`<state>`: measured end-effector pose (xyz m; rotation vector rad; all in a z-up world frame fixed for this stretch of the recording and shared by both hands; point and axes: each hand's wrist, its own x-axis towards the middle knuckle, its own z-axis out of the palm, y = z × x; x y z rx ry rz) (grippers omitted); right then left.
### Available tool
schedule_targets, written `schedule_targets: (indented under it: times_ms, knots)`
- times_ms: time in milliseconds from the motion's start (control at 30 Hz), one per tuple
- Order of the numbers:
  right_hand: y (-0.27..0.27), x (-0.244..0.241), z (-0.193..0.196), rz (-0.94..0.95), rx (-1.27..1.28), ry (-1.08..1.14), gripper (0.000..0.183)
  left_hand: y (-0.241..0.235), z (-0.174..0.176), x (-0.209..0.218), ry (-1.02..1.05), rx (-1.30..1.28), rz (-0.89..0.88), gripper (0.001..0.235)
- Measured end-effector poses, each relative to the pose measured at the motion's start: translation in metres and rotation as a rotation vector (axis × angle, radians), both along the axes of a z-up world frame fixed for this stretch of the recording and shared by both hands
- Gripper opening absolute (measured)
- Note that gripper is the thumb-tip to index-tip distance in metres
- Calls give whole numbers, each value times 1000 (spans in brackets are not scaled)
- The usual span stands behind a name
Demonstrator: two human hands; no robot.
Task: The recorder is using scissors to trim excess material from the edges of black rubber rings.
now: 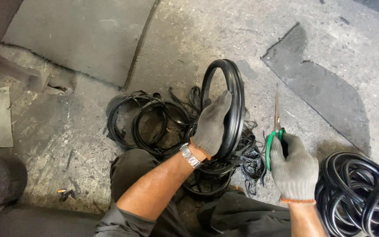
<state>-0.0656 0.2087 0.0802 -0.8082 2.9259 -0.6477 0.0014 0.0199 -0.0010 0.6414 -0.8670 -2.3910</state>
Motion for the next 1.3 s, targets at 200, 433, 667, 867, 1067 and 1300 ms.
schedule_targets:
  times_ms: [200, 433, 667, 867, 1067, 1300]
  knots:
    - [-33, -12, 19, -220, 261, -344, 59, -26, 99, 26, -550, -784, -521, 57]
    - [-40, -35, -23, -217, 454, -559, 56, -34, 57, 35, -758, -1558, 34, 35]
    - [-46, -38, -72, -268, 151, -599, 55, -54, 84, 49, -582, -1782, 556, 32]
    - [-29, -54, -145, -277, 21, -447, 67, -75, 75, 28, -990, -1443, -82, 41]
    - [-26, -55, -171, -211, 184, -494, 71, -52, -29, 17, -1108, -1732, -584, 64]
    - [-17, -41, -191, -1, 403, -425, 59, -58, -112, 18, -1336, -1505, -728, 42]
